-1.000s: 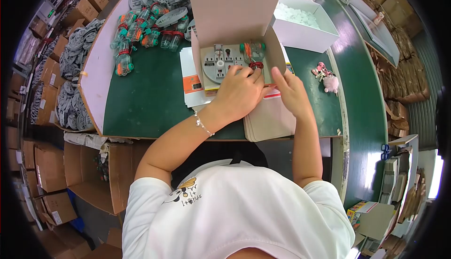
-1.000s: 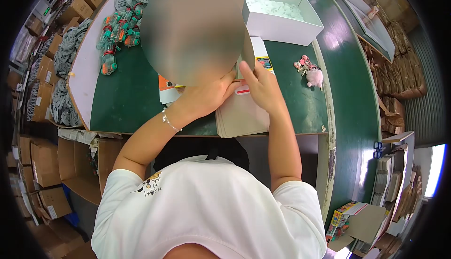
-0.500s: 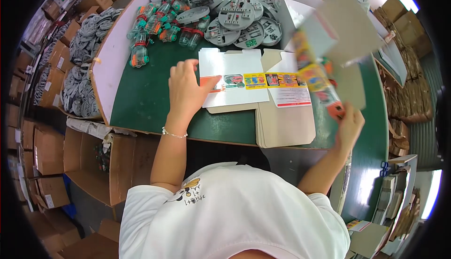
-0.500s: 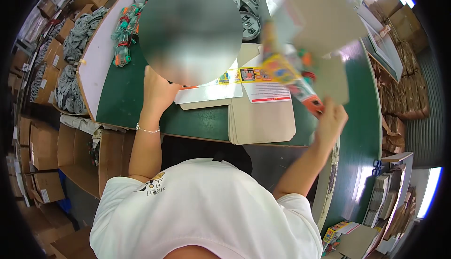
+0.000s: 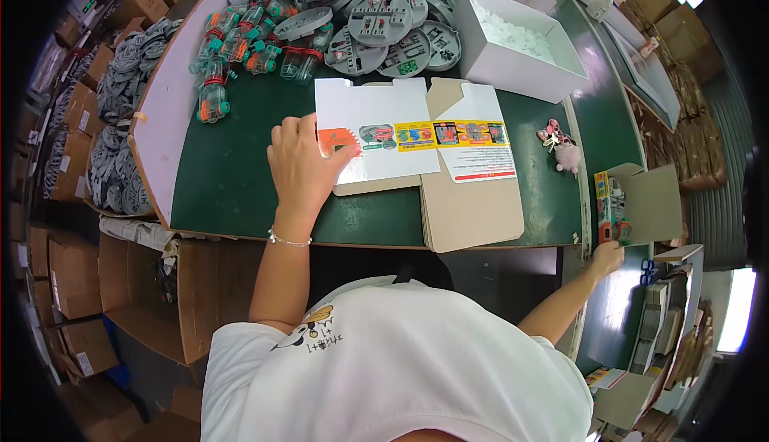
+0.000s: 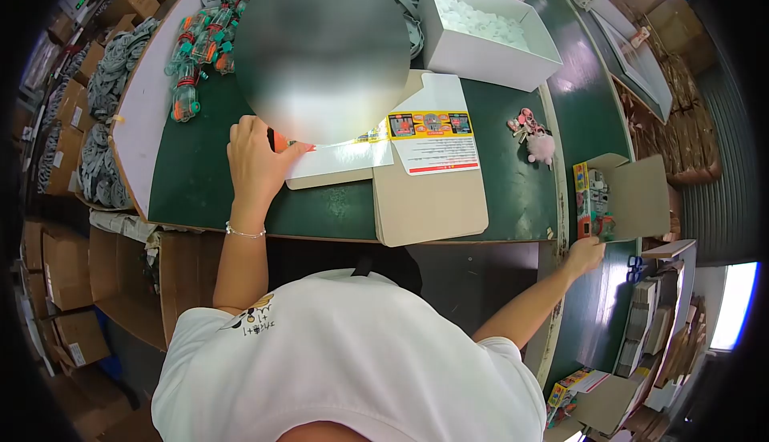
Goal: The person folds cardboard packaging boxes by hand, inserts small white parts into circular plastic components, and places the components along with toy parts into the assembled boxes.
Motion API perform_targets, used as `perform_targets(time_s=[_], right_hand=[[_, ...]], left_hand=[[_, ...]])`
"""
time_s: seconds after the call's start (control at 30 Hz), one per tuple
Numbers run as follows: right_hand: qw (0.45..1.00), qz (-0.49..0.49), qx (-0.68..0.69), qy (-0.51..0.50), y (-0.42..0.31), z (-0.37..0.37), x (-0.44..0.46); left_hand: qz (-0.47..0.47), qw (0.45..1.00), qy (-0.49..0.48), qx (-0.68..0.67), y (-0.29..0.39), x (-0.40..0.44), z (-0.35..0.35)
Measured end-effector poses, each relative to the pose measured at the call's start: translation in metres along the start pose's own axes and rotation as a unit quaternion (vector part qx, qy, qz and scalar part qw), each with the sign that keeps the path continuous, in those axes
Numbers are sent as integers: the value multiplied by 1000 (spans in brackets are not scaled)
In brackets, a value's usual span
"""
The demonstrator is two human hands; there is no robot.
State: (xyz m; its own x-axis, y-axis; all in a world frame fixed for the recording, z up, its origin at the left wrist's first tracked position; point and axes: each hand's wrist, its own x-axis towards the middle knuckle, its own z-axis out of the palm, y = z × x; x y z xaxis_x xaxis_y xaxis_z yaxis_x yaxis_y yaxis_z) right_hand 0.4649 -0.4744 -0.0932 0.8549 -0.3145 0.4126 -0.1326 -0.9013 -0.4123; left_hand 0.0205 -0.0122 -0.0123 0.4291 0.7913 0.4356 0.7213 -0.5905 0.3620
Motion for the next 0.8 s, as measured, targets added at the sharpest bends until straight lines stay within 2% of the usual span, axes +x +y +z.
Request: perform_targets(time_s=[0.03, 0.1, 0.13, 0.17, 0.23, 0.27, 0.3, 0.37, 0.4, 0.43, 0.5, 0.53, 0.57, 0.63, 0.67, 0.7, 0.77, 0.8], right_hand=[[1000, 1, 0, 0, 2, 8, -3], [956, 21, -135, 259, -2, 20, -9], [942, -46, -70, 324, -40, -15, -37], [916, -112, -3, 386, -91, -60, -69], [899, -249, 170, 316, -139, -85, -85], [913, -262, 251, 185, -167, -96, -99], [905, -268, 327, 51, -194, -107, -117], [813, -345, 449, -134, -243, -126, -157], [776, -413, 436, -191, -262, -135, -172], [732, -478, 419, -246, -278, -143, -187], [700, -462, 424, -343, -303, -156, -217], [699, -462, 426, -341, -311, -161, -223], [696, -440, 422, -379, -319, -167, -226], [686, -393, 412, -453, -330, -176, -228], [685, -395, 413, -453, -333, -180, -227], [642, -420, 486, -420, -335, -183, -226], [539, -457, 618, -343, -337, -188, -226], [538, -458, 619, -343, -335, -189, -225]], left_hand=[[1, 1000, 0, 0, 0, 2, -1], [-63, 975, -40, -208, -2, 7, -5], [-94, 945, -60, -308, -3, 8, -7], [-95, 945, -60, -307, -5, 11, -9], [-113, 836, -181, -505, -14, 16, -16], [-119, 761, -238, -591, -16, 17, -20], [-118, 762, -240, -590, -15, 18, -25], [-65, 732, -238, -635, -12, 19, -40], [-39, 714, -237, -657, -9, 19, -46], [-37, 715, -239, -656, -6, 18, -50], [-4, 714, -184, -676, 3, 11, -58], [13, 712, -155, -685, 6, 10, -62], [15, 713, -153, -684, 3, 12, -67], [83, 765, -203, -606, -13, 16, -78], [116, 787, -226, -563, -12, 19, -88], [116, 787, -224, -563, -8, 22, -99], [212, 847, -246, -420, 4, 32, -131], [257, 867, -254, -343, 8, 35, -138]])
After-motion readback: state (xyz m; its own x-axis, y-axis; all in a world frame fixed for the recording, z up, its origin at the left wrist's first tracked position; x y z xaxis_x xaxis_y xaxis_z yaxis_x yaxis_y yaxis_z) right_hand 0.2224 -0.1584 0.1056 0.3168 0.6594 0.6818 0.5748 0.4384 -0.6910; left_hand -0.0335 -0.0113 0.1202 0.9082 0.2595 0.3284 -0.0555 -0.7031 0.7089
